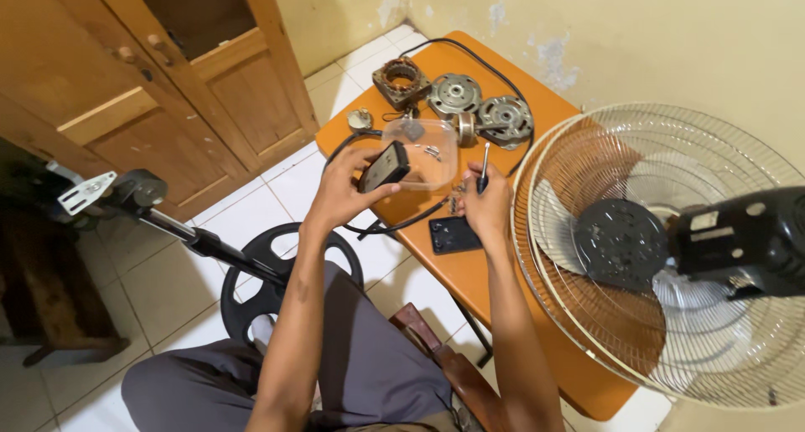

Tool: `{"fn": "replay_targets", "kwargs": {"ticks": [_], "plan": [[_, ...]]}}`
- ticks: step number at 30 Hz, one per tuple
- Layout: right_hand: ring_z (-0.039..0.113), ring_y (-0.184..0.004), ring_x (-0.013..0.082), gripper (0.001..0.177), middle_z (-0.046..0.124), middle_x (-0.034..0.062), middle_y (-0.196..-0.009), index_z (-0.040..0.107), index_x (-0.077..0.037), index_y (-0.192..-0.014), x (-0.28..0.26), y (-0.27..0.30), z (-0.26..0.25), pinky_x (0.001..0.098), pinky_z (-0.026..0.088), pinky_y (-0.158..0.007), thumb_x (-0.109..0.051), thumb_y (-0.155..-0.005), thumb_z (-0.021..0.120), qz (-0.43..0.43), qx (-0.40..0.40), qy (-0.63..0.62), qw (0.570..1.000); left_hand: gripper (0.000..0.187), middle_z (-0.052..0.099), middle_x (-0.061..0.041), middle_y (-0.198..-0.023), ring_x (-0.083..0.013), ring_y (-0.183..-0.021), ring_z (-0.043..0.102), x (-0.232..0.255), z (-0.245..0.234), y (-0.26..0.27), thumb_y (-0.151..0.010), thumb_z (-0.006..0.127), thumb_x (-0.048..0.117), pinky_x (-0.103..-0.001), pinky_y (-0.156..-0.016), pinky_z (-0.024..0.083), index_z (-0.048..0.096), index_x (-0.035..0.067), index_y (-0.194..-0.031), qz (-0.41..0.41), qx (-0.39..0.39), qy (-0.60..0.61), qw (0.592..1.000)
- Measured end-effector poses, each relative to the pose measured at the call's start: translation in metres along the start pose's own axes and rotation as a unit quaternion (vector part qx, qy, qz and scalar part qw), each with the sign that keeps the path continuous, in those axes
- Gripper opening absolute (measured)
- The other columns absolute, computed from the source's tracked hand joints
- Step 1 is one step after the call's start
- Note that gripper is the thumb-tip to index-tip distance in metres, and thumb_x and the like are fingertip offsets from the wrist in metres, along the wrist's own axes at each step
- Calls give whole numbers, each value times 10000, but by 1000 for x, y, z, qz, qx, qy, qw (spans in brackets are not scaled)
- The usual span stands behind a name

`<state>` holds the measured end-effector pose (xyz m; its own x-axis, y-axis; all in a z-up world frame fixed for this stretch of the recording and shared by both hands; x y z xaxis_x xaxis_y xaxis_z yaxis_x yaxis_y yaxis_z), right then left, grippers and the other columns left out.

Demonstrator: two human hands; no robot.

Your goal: The person disassembles a standing fan, removes the motor housing, and works on the internal components. They use a screwdriver to remove screws from the fan stand and handle various parts including the motor, fan blades, and control box.

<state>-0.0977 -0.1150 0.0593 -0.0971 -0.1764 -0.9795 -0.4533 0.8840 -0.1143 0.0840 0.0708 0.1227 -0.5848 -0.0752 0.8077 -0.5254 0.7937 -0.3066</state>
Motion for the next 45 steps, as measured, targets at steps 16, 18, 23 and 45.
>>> {"fn": "replay_targets", "kwargs": {"ticks": [16,18,23,45], "plan": [[689,-733,207,283,746,113,-833,710,-2,-1100,-15,41,-15,351,536,-691,-229,-934,745,-22,-96,152,983,736,590,-148,-1300,-330,-1254,587,26,55,22,-642,951,241,-435,-1051,509,667,81,-1301,181,39,-26,982],[658,-696,238,282,739,134,-844,701,-20,-1150,-19,42,-24,376,521,-656,-215,-950,741,16,-66,186,980,690,612,-158,-1310,-314,-1217,616,27,53,20,-727,916,231,-415,-1021,515,640,61,-1337,159,48,4,986],[747,-848,183,232,767,136,-923,714,-5,-1098,-48,58,-57,318,560,-765,-107,-897,769,-113,48,136,983,420,733,-122,-1191,-246,-1069,735,30,71,15,-966,715,152,-326,-923,569,629,64,-1368,75,0,106,992],[606,-1253,244,486,615,96,-1400,741,-28,-1126,-71,106,-113,345,510,-995,39,-657,853,-137,-101,137,976,269,722,-76,-995,-285,-1101,684,71,87,48,-710,744,-81,-383,-942,571,741,29,-955,346,0,-22,938]]}}
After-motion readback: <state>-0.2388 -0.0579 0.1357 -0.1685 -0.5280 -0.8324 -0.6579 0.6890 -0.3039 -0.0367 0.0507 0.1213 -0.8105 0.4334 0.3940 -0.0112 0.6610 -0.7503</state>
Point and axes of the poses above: each hand's wrist, its own y-axis away from the middle knuckle, its own z-axis out of the palm, x = y × z, the point moved 5 cm from there along -y, towards the middle knuckle
